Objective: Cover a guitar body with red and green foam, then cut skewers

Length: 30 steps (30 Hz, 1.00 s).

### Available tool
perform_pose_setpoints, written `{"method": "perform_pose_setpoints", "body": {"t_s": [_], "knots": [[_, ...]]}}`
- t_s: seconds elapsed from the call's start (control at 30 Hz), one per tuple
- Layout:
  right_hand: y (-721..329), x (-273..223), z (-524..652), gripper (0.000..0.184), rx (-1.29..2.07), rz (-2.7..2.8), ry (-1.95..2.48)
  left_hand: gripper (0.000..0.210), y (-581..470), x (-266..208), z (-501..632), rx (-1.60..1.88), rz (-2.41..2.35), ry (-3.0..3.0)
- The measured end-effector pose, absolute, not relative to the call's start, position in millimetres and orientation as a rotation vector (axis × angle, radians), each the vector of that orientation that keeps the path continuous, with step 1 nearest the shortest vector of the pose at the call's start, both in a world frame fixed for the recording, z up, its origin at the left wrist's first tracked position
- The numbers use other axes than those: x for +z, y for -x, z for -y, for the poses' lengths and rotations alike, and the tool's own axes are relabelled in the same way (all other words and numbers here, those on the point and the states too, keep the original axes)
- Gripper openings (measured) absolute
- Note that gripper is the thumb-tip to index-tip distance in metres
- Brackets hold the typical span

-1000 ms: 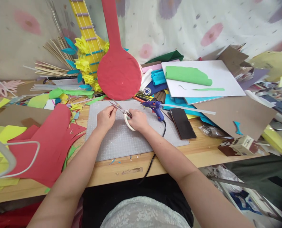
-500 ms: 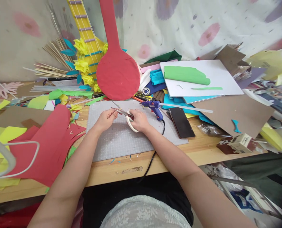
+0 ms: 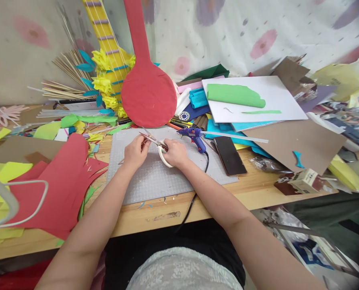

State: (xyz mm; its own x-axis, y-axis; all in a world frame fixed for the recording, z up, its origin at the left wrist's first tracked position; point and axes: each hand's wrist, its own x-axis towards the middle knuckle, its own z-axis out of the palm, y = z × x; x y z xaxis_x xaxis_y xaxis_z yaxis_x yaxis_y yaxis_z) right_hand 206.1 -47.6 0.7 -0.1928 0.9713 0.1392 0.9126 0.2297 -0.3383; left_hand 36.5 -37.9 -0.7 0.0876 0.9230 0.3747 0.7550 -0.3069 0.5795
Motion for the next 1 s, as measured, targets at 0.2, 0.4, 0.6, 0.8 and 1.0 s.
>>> {"method": "perform_pose_setpoints", "body": {"t_s": [0.2,0.4,0.6,0.8,1.0], "knots": [[-210,-8,45,0.017,0.241,2.159,1.637,0.025,-33,-8,34,1.139,-1.503,-2.155],[-211,-10,43,0.016,0.274,2.155,1.562,0.031,-33,-9,36,1.084,-1.491,-2.179],[-208,-8,43,0.017,0.265,2.154,1.625,0.033,-34,-6,34,1.049,-1.534,-2.182],[-203,-5,42,0.021,0.265,2.135,1.727,0.031,-40,-4,32,1.060,-1.654,-2.179],[-205,-9,42,0.016,0.248,2.077,1.671,0.030,-43,1,33,1.051,-1.677,-2.143]]}}
